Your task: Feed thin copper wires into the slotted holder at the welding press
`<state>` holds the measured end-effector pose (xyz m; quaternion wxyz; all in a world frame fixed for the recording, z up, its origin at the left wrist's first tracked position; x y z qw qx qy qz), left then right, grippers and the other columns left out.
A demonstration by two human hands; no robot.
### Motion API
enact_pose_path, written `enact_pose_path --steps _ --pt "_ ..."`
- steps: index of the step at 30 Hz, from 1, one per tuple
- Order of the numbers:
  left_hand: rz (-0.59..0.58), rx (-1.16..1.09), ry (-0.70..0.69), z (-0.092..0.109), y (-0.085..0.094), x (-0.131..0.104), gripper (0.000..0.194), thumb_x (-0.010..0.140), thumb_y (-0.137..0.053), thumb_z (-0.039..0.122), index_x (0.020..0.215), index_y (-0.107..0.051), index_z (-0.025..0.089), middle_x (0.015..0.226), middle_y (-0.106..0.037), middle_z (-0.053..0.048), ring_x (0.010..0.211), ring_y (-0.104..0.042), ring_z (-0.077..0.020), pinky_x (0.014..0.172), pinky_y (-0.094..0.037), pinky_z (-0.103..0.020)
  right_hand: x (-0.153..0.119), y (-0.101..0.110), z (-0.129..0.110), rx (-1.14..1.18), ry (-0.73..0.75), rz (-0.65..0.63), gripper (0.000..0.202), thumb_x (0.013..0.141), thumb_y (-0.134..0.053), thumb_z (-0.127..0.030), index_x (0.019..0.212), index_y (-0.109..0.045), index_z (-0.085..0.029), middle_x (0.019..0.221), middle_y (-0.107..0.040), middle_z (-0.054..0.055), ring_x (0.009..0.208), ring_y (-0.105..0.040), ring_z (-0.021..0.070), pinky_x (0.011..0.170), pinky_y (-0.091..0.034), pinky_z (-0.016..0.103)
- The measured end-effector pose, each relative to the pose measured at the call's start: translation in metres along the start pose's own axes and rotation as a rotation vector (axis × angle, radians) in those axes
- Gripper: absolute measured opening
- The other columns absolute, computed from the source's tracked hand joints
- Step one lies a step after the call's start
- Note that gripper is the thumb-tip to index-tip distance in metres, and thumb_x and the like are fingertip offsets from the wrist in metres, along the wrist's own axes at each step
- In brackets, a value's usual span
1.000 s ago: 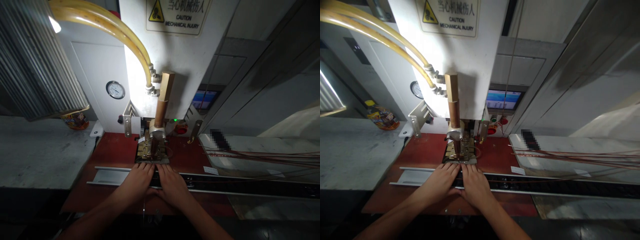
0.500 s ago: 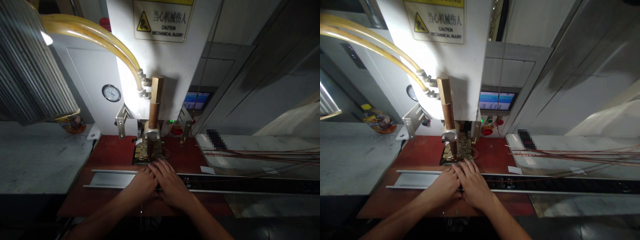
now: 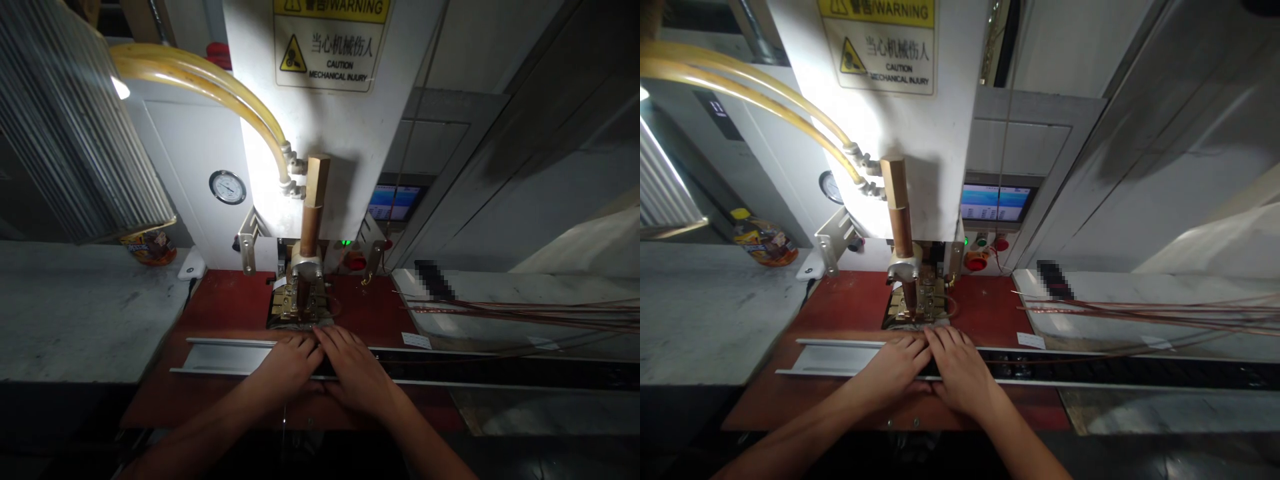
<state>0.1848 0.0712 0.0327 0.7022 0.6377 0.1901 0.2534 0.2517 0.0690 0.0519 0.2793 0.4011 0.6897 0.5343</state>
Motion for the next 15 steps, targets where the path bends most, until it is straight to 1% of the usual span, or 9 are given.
enact_pose_path --steps 4,6,10,15 --pt "0.006 -0.018 0.008 -0.002 0.004 0.002 0.076 0.087 -0.07 0.057 0.145 -0.046 0.014 0.139 -0.062 -0.019 0.123 -0.061 -0.0349 0.101 -0.051 -0.045 -0.001 0.004 0.009 -0.026 -0.057 0.005 0.085 0.076 -0.079 -0.032 0.151 -0.044 -0.011 0.145 -0.056 0.019 0.134 -0.049 0.0336 0.112 -0.041 0.049" --pt "0.013 -0.03 0.002 -0.002 0.006 0.002 0.076 0.088 -0.07 0.056 0.147 -0.045 0.015 0.139 -0.062 -0.018 0.123 -0.061 -0.0343 0.101 -0.051 -0.044 -0.002 0.003 0.012 -0.032 -0.076 -0.002 0.081 0.077 -0.079 -0.033 0.149 -0.047 -0.011 0.142 -0.058 0.019 0.132 -0.052 0.0332 0.11 -0.043 0.048" --pt "0.029 -0.036 -0.015 -0.003 0.007 -0.001 0.079 0.087 -0.07 0.055 0.15 -0.044 0.015 0.14 -0.062 -0.018 0.123 -0.061 -0.034 0.1 -0.052 -0.045 -0.002 0.001 0.014 -0.036 -0.1 -0.013 0.082 0.079 -0.079 -0.036 0.15 -0.045 -0.01 0.141 -0.059 0.02 0.13 -0.054 0.033 0.107 -0.046 0.047" --pt "0.02 -0.028 -0.015 -0.008 0.005 -0.009 0.083 0.087 -0.071 0.055 0.152 -0.041 0.014 0.138 -0.063 -0.017 0.121 -0.063 -0.0338 0.1 -0.052 -0.045 -0.002 0.0 0.013 -0.065 -0.1 -0.02 0.089 0.075 -0.084 -0.039 0.15 -0.045 -0.011 0.14 -0.06 0.02 0.127 -0.057 0.0343 0.104 -0.048 0.047"
Point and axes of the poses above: each hand's wrist, its own x-axis towards the middle knuckle, its own y-axis out of the back of the hand, z = x × y, the point moved 10 cm from there along x, towards the middle knuckle
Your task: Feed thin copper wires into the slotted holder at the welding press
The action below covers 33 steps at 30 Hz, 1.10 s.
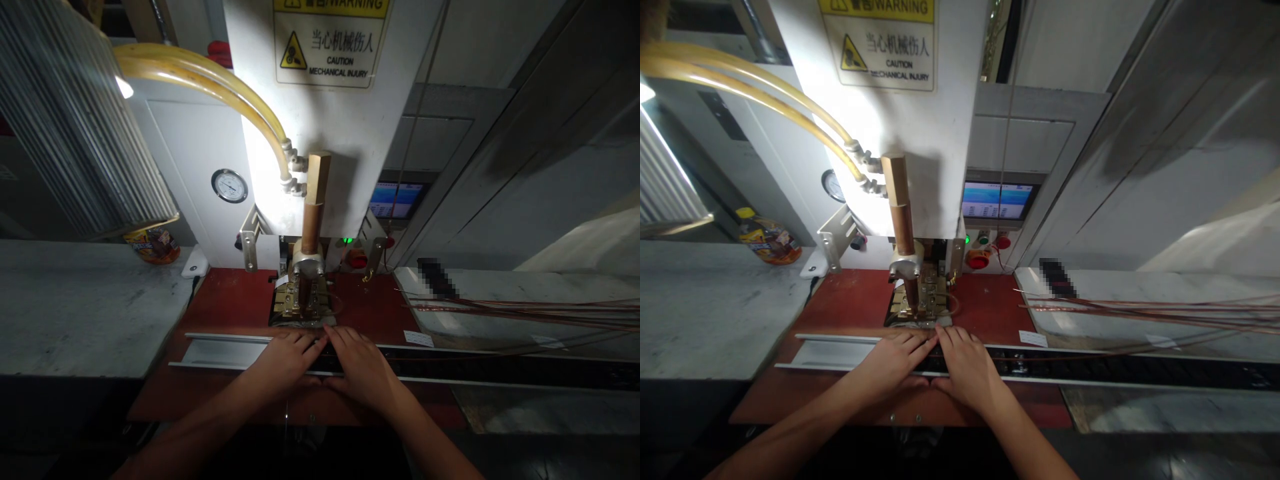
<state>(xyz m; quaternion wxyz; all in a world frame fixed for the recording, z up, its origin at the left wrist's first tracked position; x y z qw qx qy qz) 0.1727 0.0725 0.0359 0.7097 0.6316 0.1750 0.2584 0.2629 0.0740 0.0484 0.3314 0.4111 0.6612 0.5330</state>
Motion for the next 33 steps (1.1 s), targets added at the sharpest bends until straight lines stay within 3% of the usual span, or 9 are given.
enact_pose_path --steps 9,19,33 --pt "0.066 -0.017 0.008 -0.016 0.004 -0.016 0.084 0.087 -0.07 0.057 0.154 -0.038 0.017 0.143 -0.061 -0.016 0.126 -0.06 -0.0316 0.105 -0.048 -0.045 0.001 0.003 -0.01 -0.041 0.009 0.059 0.087 0.07 -0.09 -0.048 0.14 -0.054 -0.009 0.132 -0.064 0.021 0.119 -0.061 0.0362 0.099 -0.051 0.05" --pt "0.033 -0.057 0.052 -0.029 0.012 -0.028 0.078 0.088 -0.068 0.057 0.151 -0.044 0.019 0.142 -0.062 -0.015 0.126 -0.06 -0.0304 0.106 -0.049 -0.044 0.005 0.002 -0.016 -0.043 0.013 0.08 0.074 0.074 -0.085 -0.053 0.131 -0.058 -0.013 0.123 -0.068 0.017 0.113 -0.063 0.0337 0.093 -0.053 0.048" --pt "0.043 -0.094 0.05 -0.034 0.012 -0.033 0.077 0.09 -0.067 0.057 0.153 -0.041 0.02 0.144 -0.06 -0.015 0.129 -0.058 -0.0299 0.107 -0.048 -0.043 0.009 -0.006 -0.022 -0.069 0.051 0.122 0.076 0.074 -0.082 -0.063 0.127 -0.057 -0.014 0.117 -0.068 0.014 0.105 -0.063 0.0326 0.088 -0.052 0.045"
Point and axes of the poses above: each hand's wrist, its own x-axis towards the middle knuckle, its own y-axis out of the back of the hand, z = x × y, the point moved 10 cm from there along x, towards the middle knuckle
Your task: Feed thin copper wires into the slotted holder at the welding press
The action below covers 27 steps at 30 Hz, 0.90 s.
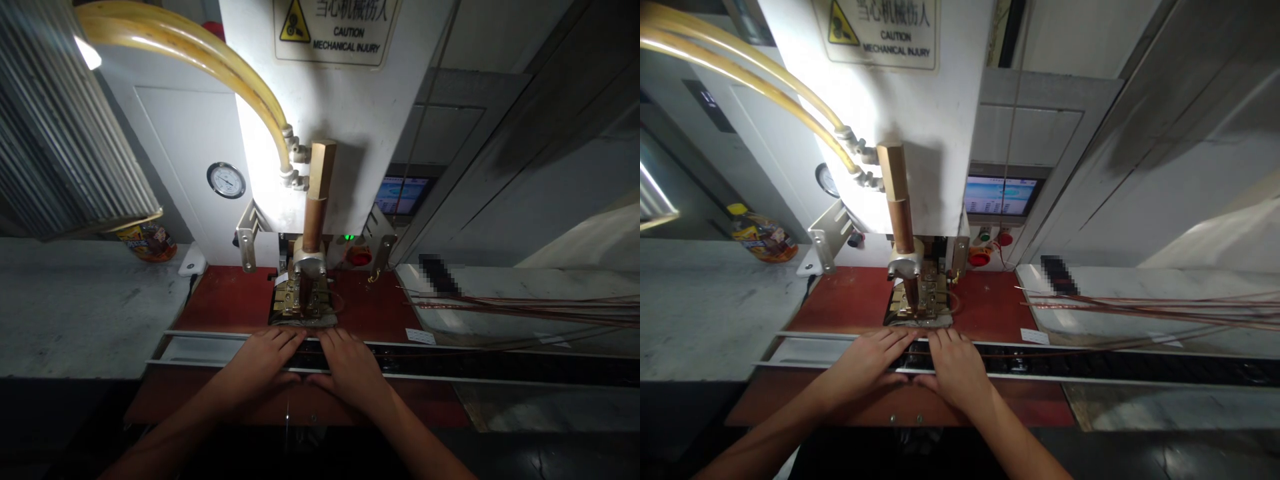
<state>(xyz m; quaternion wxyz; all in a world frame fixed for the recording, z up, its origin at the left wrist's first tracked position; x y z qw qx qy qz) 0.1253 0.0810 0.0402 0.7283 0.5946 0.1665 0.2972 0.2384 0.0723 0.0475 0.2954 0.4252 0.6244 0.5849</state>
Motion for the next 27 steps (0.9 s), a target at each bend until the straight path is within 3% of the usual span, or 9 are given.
enact_pose_path --steps 6,11,16,27 --pt "-0.02 -0.014 0.043 -0.001 0.002 0.001 0.078 0.091 -0.067 0.056 0.154 -0.037 0.021 0.143 -0.06 -0.013 0.127 -0.059 -0.029 0.107 -0.047 -0.043 0.0 -0.001 -0.001 -0.005 0.003 0.0 0.074 0.077 -0.08 -0.063 0.127 -0.058 -0.013 0.117 -0.068 0.015 0.104 -0.063 0.0322 0.088 -0.052 0.045" --pt "-0.04 0.015 0.101 0.004 0.007 0.014 0.08 0.088 -0.063 0.066 0.149 -0.045 0.017 0.135 -0.065 -0.015 0.119 -0.061 -0.0311 0.101 -0.049 -0.044 0.001 -0.001 -0.001 -0.014 0.003 0.001 0.07 0.081 -0.078 -0.059 0.129 -0.058 -0.013 0.123 -0.067 0.017 0.109 -0.063 0.0323 0.092 -0.051 0.045" --pt "-0.042 0.033 0.119 0.011 -0.001 0.026 0.086 0.086 -0.057 0.075 0.145 -0.049 0.014 0.128 -0.067 -0.016 0.114 -0.061 -0.0326 0.096 -0.05 -0.046 0.0 -0.002 -0.001 0.003 0.004 0.012 0.066 0.088 -0.07 -0.059 0.131 -0.058 -0.01 0.125 -0.068 0.018 0.113 -0.062 0.0318 0.095 -0.05 0.045" --pt "-0.089 0.089 0.163 0.012 -0.008 0.028 0.083 0.09 -0.052 0.072 0.145 -0.049 0.011 0.127 -0.067 -0.02 0.112 -0.065 -0.0336 0.094 -0.05 -0.045 -0.001 -0.007 -0.002 -0.036 0.004 0.009 0.072 0.091 -0.065 -0.06 0.139 -0.055 -0.008 0.135 -0.063 0.021 0.12 -0.059 0.0339 0.099 -0.049 0.046"
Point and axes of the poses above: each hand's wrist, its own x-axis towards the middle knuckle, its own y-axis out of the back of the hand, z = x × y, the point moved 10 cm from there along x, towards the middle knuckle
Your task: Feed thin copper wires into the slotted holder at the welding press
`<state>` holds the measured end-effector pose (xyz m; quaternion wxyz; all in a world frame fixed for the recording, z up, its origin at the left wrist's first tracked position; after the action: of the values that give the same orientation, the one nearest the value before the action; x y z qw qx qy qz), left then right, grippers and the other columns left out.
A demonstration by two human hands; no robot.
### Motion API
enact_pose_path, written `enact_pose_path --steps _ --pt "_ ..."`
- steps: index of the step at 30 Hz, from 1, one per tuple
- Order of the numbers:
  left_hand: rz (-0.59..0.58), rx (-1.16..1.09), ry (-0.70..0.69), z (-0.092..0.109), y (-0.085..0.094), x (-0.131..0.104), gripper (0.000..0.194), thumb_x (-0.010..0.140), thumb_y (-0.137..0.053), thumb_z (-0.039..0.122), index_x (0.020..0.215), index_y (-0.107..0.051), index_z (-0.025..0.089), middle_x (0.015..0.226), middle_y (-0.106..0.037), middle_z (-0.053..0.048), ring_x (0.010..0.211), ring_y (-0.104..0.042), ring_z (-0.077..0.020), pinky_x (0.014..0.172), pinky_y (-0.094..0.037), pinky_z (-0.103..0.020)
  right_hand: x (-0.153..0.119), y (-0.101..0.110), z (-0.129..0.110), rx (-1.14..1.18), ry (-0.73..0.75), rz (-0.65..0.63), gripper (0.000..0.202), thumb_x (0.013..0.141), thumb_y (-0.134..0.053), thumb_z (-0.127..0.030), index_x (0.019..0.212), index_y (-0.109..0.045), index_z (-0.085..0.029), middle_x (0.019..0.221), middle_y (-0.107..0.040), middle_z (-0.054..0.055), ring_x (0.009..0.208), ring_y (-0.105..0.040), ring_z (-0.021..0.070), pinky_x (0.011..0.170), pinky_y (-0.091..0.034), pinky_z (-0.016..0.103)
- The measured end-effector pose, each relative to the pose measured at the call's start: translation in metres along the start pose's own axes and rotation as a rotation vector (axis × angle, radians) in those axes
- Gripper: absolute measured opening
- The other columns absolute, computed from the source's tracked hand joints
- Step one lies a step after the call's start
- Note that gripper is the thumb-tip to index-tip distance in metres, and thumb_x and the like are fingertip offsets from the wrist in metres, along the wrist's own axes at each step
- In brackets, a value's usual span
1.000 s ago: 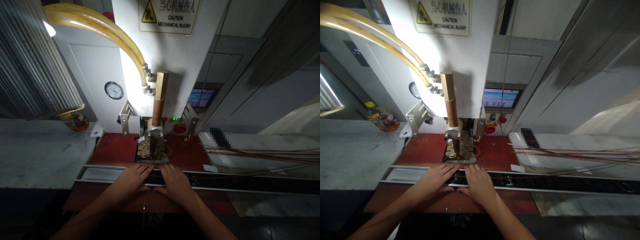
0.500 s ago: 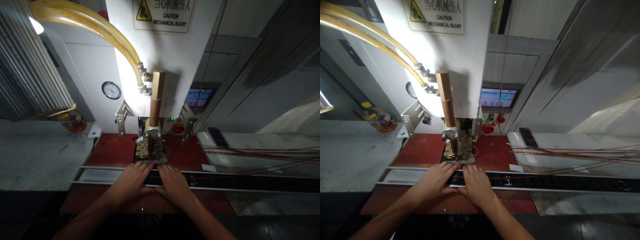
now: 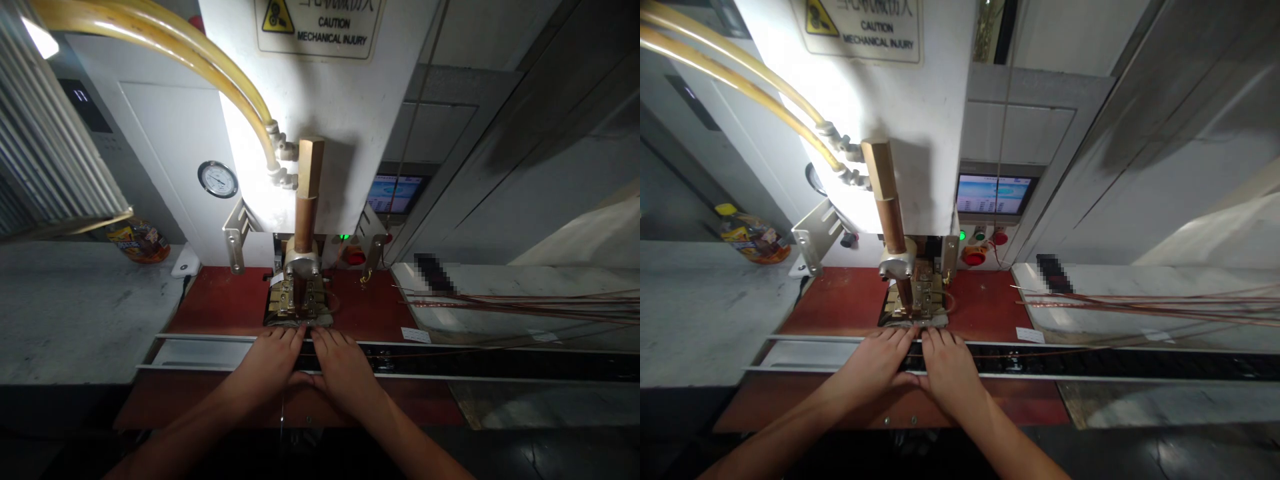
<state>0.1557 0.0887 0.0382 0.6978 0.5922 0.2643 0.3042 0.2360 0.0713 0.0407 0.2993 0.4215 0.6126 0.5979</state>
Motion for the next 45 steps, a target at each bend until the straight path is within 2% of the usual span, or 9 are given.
enact_pose_path --steps 5,9,12,17,23,27,31,40,45 --pt "0.014 -0.001 -0.009 0.0 0.001 0.0 0.082 0.092 -0.049 0.072 0.148 -0.046 0.012 0.121 -0.069 -0.018 0.109 -0.066 -0.0322 0.093 -0.05 -0.044 -0.001 0.005 0.001 0.027 0.008 0.035 0.081 0.088 -0.066 -0.063 0.144 -0.05 -0.007 0.133 -0.064 0.021 0.118 -0.059 0.0341 0.099 -0.049 0.047" --pt "0.026 0.001 -0.014 0.0 0.002 -0.002 0.081 0.092 -0.052 0.07 0.147 -0.046 0.011 0.121 -0.07 -0.018 0.109 -0.066 -0.0318 0.095 -0.049 -0.044 -0.004 0.009 0.003 0.043 -0.021 0.044 0.08 0.086 -0.07 -0.063 0.143 -0.052 -0.009 0.133 -0.064 0.021 0.12 -0.058 0.0355 0.106 -0.045 0.05" --pt "0.036 0.022 -0.018 0.0 0.002 -0.003 0.08 0.09 -0.057 0.068 0.145 -0.047 0.011 0.122 -0.069 -0.018 0.109 -0.066 -0.0323 0.094 -0.05 -0.043 -0.006 0.011 -0.004 0.038 -0.008 0.039 0.074 0.089 -0.07 -0.053 0.145 -0.051 -0.009 0.137 -0.062 0.02 0.124 -0.056 0.0355 0.113 -0.038 0.051" --pt "0.029 0.068 -0.003 -0.001 0.004 -0.005 0.068 0.086 -0.069 0.061 0.131 -0.058 0.012 0.117 -0.07 -0.016 0.108 -0.066 -0.0332 0.092 -0.052 -0.044 -0.006 0.004 -0.028 0.021 0.097 0.049 0.067 0.096 -0.058 -0.032 0.154 -0.041 -0.005 0.15 -0.053 0.02 0.138 -0.048 0.0331 0.122 -0.028 0.05" --pt "0.042 0.114 0.027 0.007 0.002 -0.01 0.053 0.091 -0.068 0.046 0.133 -0.058 0.014 0.129 -0.067 -0.016 0.117 -0.061 -0.0333 0.099 -0.049 -0.046 -0.009 -0.008 -0.035 -0.093 0.028 0.136 0.06 0.098 -0.05 -0.029 0.151 -0.045 -0.002 0.156 -0.046 0.022 0.145 -0.041 0.0381 0.121 -0.027 0.06" --pt "0.004 0.171 0.073 0.011 -0.007 -0.012 0.06 0.092 -0.065 0.04 0.142 -0.052 0.008 0.137 -0.062 -0.02 0.122 -0.058 -0.0359 0.102 -0.046 -0.05 -0.01 -0.01 -0.038 -0.146 0.017 0.174 0.061 0.096 -0.051 -0.027 0.152 -0.043 -0.001 0.159 -0.04 0.022 0.15 -0.033 0.0381 0.121 -0.027 0.061" --pt "-0.005 0.197 0.09 0.012 -0.007 -0.011 0.061 0.094 -0.062 0.041 0.144 -0.051 0.008 0.138 -0.062 -0.019 0.122 -0.058 -0.0353 0.103 -0.045 -0.05 -0.01 -0.009 -0.038 -0.169 0.02 0.198 0.059 0.097 -0.048 -0.025 0.151 -0.044 0.0 0.158 -0.042 0.021 0.15 -0.034 0.0365 0.121 -0.027 0.062" --pt "0.043 0.109 0.086 0.01 0.0 -0.013 0.056 0.091 -0.067 0.04 0.138 -0.057 0.01 0.131 -0.066 -0.016 0.12 -0.058 -0.0324 0.103 -0.045 -0.046 -0.007 -0.009 -0.034 -0.095 -0.012 0.09 0.062 0.098 -0.047 -0.031 0.153 -0.041 -0.002 0.16 -0.039 0.019 0.151 -0.03 0.0356 0.122 -0.022 0.065" --pt "0.039 0.131 0.077 0.01 -0.004 -0.013 0.057 0.092 -0.066 0.041 0.139 -0.055 0.01 0.132 -0.065 -0.017 0.119 -0.059 -0.0331 0.101 -0.045 -0.047 -0.008 -0.009 -0.034 -0.101 -0.02 0.097 0.063 0.098 -0.048 -0.03 0.154 -0.04 -0.003 0.16 -0.038 0.02 0.151 -0.03 0.0364 0.122 -0.022 0.065"
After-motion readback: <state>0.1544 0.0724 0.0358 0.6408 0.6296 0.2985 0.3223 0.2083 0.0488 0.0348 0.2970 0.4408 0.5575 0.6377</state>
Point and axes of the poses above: each hand's wrist, its own x-axis towards the middle knuckle, its own y-axis out of the back of the hand, z = x × y, the point moved 10 cm from there along x, towards the middle knuckle
